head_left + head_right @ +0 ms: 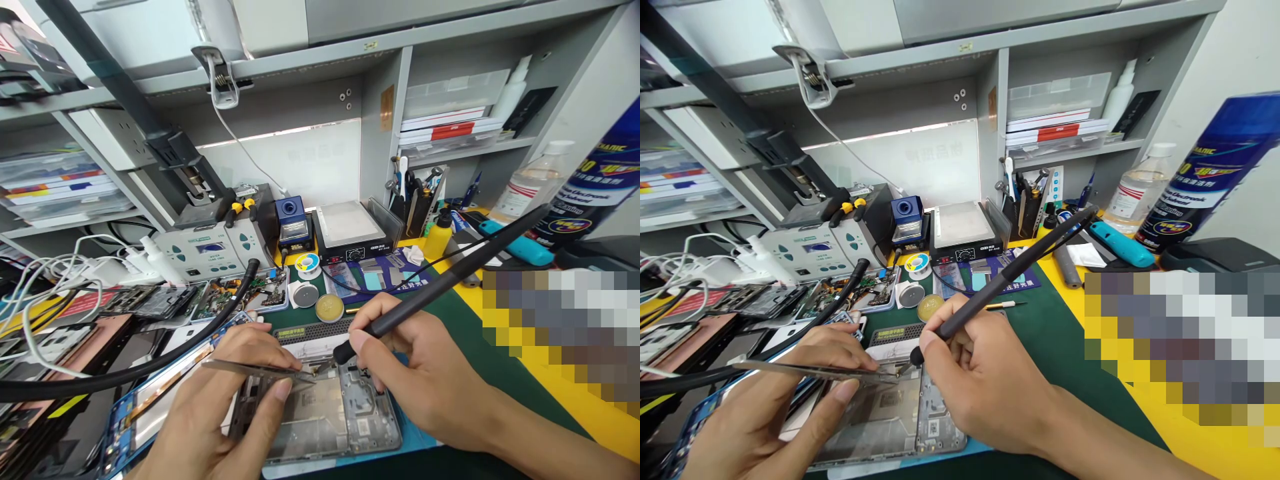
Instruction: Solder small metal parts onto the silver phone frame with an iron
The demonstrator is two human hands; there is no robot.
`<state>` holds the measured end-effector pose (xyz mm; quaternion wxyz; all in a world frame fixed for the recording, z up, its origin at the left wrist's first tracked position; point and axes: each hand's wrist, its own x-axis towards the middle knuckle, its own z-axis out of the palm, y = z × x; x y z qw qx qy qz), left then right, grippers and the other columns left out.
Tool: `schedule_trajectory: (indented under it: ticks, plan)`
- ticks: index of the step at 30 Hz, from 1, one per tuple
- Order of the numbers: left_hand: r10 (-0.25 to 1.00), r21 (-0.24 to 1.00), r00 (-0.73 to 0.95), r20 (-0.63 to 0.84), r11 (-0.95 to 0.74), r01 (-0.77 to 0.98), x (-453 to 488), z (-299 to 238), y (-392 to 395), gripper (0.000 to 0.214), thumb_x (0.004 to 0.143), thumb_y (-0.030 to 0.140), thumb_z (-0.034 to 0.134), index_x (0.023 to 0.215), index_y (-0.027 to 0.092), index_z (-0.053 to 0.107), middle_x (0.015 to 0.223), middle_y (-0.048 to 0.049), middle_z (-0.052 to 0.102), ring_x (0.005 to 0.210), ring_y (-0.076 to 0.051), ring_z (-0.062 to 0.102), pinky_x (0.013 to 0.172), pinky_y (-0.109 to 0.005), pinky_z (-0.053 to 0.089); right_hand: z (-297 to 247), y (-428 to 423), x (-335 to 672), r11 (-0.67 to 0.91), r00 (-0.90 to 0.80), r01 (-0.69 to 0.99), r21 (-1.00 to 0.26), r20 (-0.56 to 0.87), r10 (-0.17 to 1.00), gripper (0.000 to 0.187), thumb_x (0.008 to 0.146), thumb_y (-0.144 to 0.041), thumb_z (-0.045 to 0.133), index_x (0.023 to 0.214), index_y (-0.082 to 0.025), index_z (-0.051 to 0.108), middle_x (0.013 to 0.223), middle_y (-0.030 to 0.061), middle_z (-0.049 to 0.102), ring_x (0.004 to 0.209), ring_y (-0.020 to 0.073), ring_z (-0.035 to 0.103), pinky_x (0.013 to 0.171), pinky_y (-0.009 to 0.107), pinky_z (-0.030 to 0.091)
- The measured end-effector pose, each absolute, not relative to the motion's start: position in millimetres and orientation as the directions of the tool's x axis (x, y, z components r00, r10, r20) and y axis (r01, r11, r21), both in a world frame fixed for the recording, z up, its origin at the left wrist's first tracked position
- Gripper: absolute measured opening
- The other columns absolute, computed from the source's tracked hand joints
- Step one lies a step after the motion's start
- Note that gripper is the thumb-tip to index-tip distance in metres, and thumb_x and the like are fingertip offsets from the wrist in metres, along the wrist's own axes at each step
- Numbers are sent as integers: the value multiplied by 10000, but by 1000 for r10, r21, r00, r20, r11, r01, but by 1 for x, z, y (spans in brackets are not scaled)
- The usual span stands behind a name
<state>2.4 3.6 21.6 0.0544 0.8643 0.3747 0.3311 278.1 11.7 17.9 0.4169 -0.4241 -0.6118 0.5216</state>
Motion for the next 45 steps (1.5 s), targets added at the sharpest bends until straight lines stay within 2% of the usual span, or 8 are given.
schedule_trajectory:
  ticks: [8, 15, 19, 22, 27, 32, 40, 45]
  plan:
    - [707, 414, 461, 537, -696, 586, 2, 20, 1, 304, 1036, 119, 647, 1224, 351, 701, 1074, 31, 838, 1124, -209, 807, 1211, -369, 575, 20, 11, 279, 101, -295, 99, -990, 68, 953, 193, 1121, -344, 658, 957, -263, 595, 696, -83, 481, 574, 148, 479, 552, 300, 384]
    - [755, 480, 399, 520, -645, 594, -9, 12, 1, 277, 1043, 177, 698, 1234, 371, 753, 1151, 30, 843, 1253, -196, 781, 1241, -297, 547, 16, 12, 279, 65, -250, 79, -995, 43, 967, 219, 1142, -398, 665, 974, -268, 610, 710, -65, 542, 582, 152, 488, 561, 303, 380]
    - [900, 755, 185, 394, -432, 494, -16, 12, 6, 105, 1068, 351, 762, 1149, 337, 827, 1159, -11, 869, 1194, -234, 805, 1066, -289, 650, 12, 14, 276, 53, -191, 6, -999, 51, 980, 263, 1134, -453, 692, 968, -257, 635, 688, -62, 577, 566, 145, 519, 567, 298, 405]
    - [995, 988, -6, 103, -102, 112, -16, 16, 15, 299, 931, 494, 946, 1079, 248, 862, 1062, -61, 885, 991, -228, 829, 879, -248, 682, 14, 15, 274, 30, -143, -85, -996, 42, 989, 293, 1085, -480, 776, 963, -247, 648, 687, -57, 637, 535, 137, 568, 517, 271, 407]
    - [997, 982, -31, -69, 63, -177, 0, 34, 26, 442, 758, 519, 1070, 946, 184, 853, 761, -9, 771, 657, -135, 709, 645, -217, 640, 27, 13, 271, -39, -88, -163, -986, -25, 996, 425, 906, -530, 969, 921, -230, 667, 653, -55, 696, 498, 132, 625, 459, 226, 430]
    - [984, 942, -13, -179, 168, -290, 10, 45, 24, 361, 790, 406, 1052, 872, 116, 853, 658, 0, 663, 603, -96, 600, 535, -167, 577, 32, 12, 271, -66, -60, -166, -984, -56, 997, 473, 859, -576, 1000, 869, -223, 685, 644, -44, 693, 500, 131, 635, 457, 212, 458]
    - [981, 938, 29, -191, 191, -290, -3, 38, 33, 446, 707, 417, 1110, 894, 104, 852, 717, -19, 700, 595, -85, 594, 460, -151, 550, 29, 13, 270, -64, -26, -185, -981, -61, 998, 471, 813, -582, 1033, 855, -231, 721, 652, -27, 719, 493, 147, 641, 451, 235, 452]
    - [998, 979, -26, -49, 43, -197, 4, 39, 19, 463, 748, 497, 1084, 976, 175, 842, 841, -41, 809, 619, -120, 677, 554, -220, 615, 30, 11, 271, -58, -44, -181, -982, -51, 998, 442, 844, -564, 1019, 850, -238, 720, 653, -29, 719, 505, 143, 639, 469, 235, 459]
